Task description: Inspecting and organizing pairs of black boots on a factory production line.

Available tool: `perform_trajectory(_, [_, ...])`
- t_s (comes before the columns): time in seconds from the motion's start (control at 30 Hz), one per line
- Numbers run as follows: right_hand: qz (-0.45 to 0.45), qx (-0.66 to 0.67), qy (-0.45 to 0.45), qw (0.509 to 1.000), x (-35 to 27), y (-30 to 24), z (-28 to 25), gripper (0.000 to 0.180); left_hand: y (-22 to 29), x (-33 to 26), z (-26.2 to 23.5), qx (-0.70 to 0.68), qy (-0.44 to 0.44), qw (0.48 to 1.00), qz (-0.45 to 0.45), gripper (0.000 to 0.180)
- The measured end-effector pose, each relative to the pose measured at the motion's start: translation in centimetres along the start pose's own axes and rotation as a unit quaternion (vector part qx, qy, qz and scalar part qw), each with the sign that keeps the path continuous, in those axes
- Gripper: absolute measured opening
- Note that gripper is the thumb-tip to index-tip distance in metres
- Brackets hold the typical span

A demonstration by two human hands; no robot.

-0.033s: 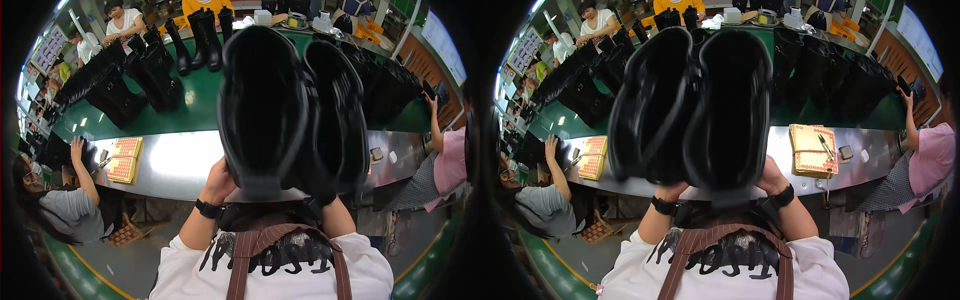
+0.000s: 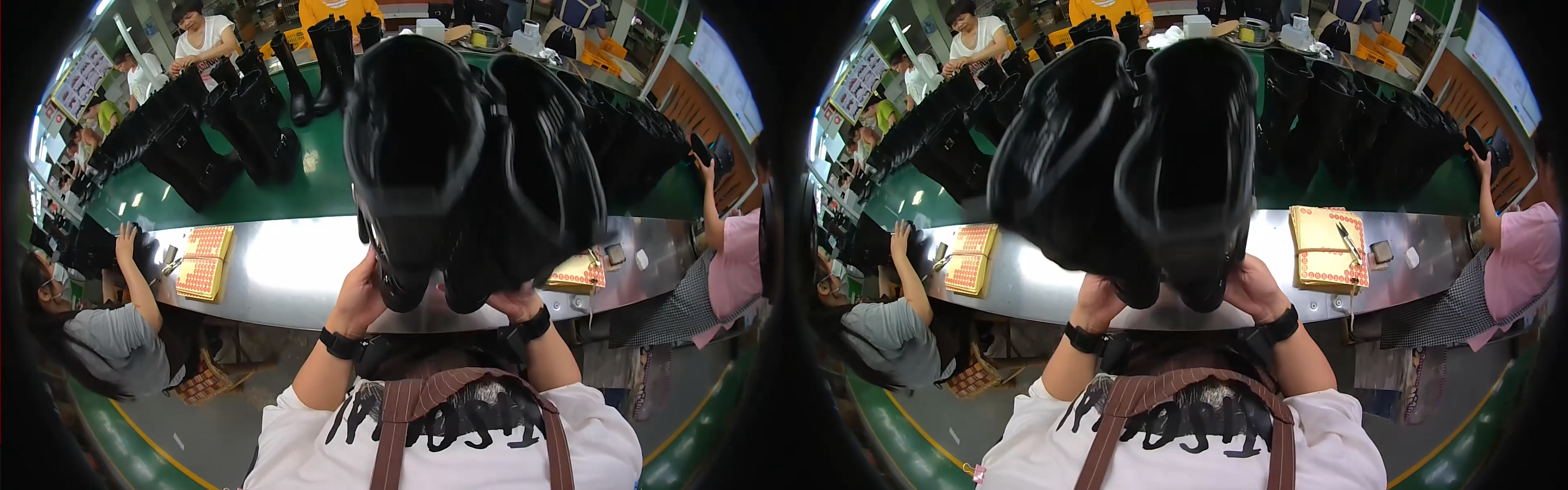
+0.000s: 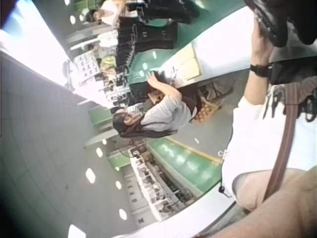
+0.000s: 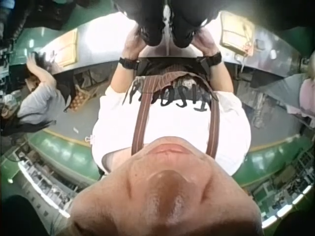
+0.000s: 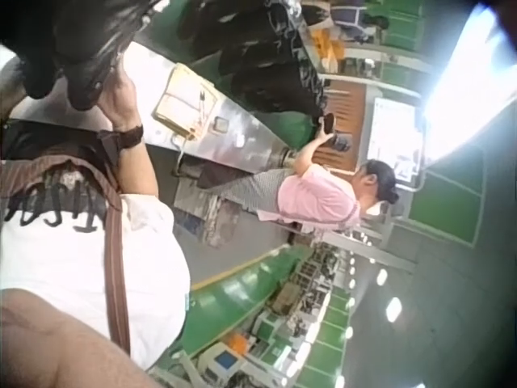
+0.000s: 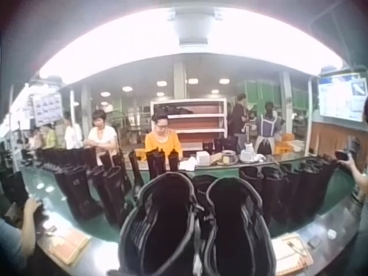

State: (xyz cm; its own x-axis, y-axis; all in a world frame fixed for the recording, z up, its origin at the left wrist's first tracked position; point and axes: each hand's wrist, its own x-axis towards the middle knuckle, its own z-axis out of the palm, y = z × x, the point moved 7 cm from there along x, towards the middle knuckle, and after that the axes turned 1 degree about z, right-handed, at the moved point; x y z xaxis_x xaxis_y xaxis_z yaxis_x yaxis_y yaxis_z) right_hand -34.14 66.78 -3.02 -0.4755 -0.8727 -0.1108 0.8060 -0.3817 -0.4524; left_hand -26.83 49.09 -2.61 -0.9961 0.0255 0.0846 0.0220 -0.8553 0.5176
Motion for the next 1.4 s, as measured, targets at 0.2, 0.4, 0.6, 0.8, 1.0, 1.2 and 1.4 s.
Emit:
perform_trajectory(0.2, [-0.085,-0.011,-0.038,0.996,-0.6,-0.5,1.3,0.052,-0.3,-0.4,0.1,-0.026,0.068,0.997,0.008,0.061])
perform_trajectory(0.4, [-0.129,-0.042,0.013,0.991,-1.1,-1.1,2.2,0.05,-0.2,-0.4,0.0,-0.04,0.092,0.994,0.039,0.062])
perform_trajectory(0.6, [-0.14,-0.048,0.053,0.987,-0.8,-1.2,1.6,0.054,-0.1,-0.7,-0.3,-0.04,0.102,0.993,0.052,0.062])
perform_trajectory(0.8, [-0.153,-0.07,0.059,0.984,-0.9,-1.3,1.8,0.056,0.1,-0.7,0.3,-0.04,0.097,0.993,0.055,0.061])
perform_trajectory(1.0, [-0.15,-0.033,0.065,0.986,-0.6,-1.0,1.4,0.053,-0.1,-0.4,0.0,-0.043,0.094,0.993,0.061,0.059])
perform_trajectory(1.2, [-0.152,-0.081,0.064,0.983,-0.9,-1.3,1.2,0.05,0.2,-0.8,-0.2,-0.036,0.095,0.992,0.073,0.054])
perform_trajectory(1.4, [-0.161,-0.127,-0.026,0.978,-0.5,-0.6,1.9,0.054,0.0,-0.2,0.7,-0.029,0.06,0.997,0.049,0.066])
